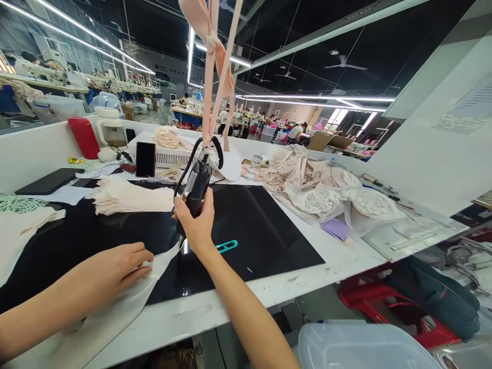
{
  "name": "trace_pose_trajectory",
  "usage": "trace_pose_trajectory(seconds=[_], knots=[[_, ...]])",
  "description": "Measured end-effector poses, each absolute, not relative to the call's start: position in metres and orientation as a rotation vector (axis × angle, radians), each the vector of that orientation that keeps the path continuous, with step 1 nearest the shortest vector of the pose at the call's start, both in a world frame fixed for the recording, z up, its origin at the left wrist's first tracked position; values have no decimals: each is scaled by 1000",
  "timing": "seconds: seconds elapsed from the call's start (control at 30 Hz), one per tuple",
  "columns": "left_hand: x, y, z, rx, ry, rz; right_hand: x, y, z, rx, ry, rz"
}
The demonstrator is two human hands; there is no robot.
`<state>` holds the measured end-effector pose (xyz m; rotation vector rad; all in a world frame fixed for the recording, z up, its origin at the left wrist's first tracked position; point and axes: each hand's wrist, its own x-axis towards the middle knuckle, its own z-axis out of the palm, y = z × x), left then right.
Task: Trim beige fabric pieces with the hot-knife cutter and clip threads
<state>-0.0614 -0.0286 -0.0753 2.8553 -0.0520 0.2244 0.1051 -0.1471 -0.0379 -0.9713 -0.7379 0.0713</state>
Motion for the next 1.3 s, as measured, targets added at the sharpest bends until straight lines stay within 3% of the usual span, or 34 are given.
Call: trace_pose_trajectory(seconds=[0.37,1.3], knots=[[-36,-13,-81,2651,-399,196,104,-155,-37,-946,-743,92],[-15,-11,-55,2617,-394,-160,96,-161,-40,-891,-724,146]])
